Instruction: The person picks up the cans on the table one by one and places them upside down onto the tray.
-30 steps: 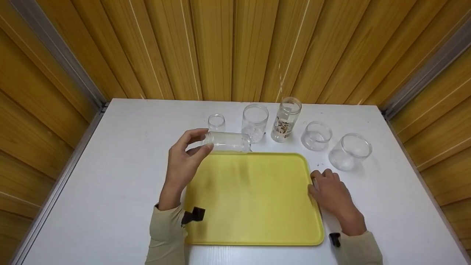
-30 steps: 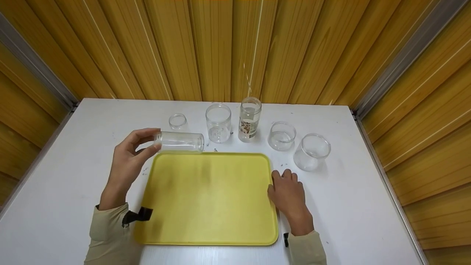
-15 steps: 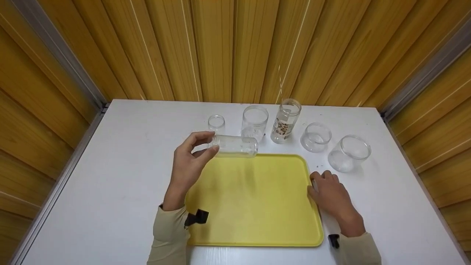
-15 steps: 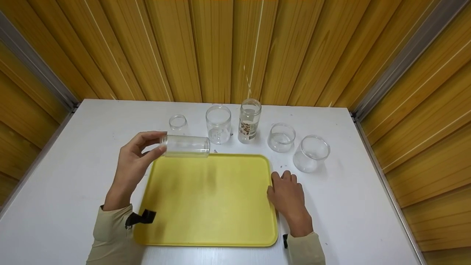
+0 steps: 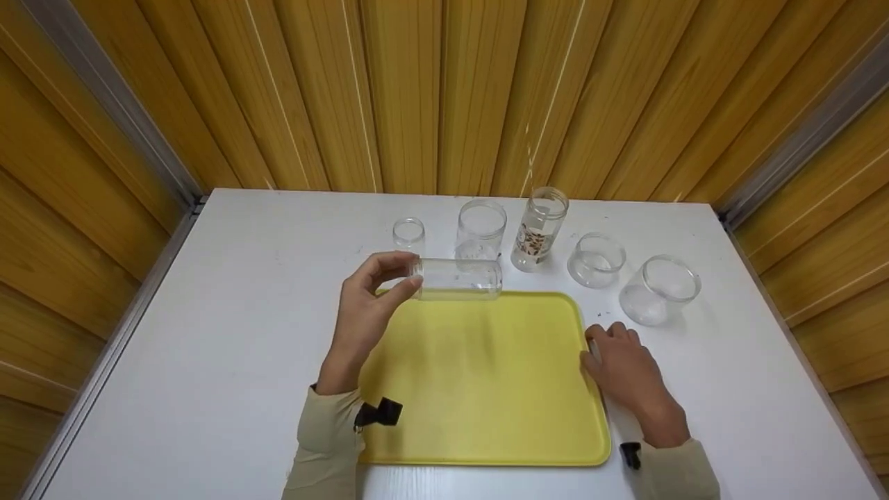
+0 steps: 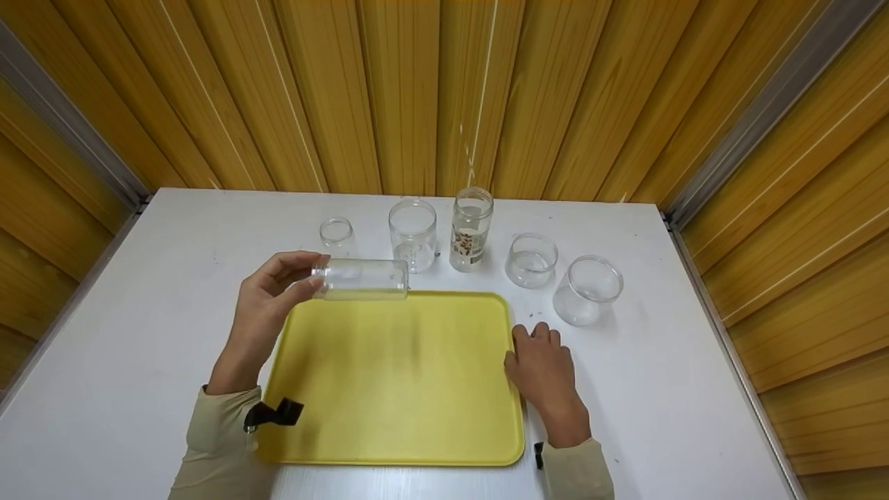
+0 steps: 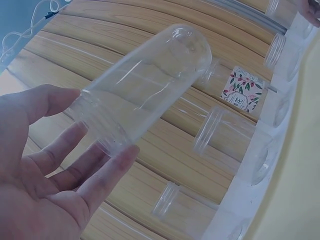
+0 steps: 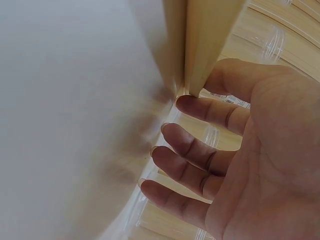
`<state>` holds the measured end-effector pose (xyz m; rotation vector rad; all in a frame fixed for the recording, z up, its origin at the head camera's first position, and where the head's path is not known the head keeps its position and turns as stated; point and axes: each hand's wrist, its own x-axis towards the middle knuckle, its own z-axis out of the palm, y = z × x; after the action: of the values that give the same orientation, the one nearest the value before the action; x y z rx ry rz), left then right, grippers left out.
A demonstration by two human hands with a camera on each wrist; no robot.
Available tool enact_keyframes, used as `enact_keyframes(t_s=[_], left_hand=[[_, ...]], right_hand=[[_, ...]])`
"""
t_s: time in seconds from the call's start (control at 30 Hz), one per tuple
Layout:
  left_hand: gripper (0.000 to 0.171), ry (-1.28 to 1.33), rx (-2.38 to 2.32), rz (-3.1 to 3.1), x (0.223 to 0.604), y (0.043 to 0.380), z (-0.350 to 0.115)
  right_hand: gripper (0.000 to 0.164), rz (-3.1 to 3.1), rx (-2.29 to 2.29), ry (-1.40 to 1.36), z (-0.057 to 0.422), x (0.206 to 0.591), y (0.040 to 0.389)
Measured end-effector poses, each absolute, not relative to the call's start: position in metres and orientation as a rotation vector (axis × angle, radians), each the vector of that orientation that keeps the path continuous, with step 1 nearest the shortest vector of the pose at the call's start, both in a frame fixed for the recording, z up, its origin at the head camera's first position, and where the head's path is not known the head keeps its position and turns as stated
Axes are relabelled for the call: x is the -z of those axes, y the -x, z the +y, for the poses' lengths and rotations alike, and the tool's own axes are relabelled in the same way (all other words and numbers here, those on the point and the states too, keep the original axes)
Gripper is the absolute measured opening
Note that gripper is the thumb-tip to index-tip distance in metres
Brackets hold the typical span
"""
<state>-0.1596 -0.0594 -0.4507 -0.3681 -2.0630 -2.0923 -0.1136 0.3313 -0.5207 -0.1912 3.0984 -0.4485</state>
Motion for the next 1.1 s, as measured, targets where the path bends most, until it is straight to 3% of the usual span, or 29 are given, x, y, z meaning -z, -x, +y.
enact_keyframes(t_s=[0.4,0.73,1.1], left_hand=[[0.030,0.364,2.129,-2.058,0.451,0.159,-0.054],[0.030,0.369,2.115,-2.064,0.448,0.159,-0.055],[0.030,0.364,2.100,-2.057,0.448,0.159,-0.056]], right_hand=[[0.040,3.091,0.512,0.139,0.323,0.510,0.111],[0.064,3.379,0.808,0.327,0.304,0.494,0.112],[0.072,3.240,1.306,0.392,0.289,0.489,0.111]])
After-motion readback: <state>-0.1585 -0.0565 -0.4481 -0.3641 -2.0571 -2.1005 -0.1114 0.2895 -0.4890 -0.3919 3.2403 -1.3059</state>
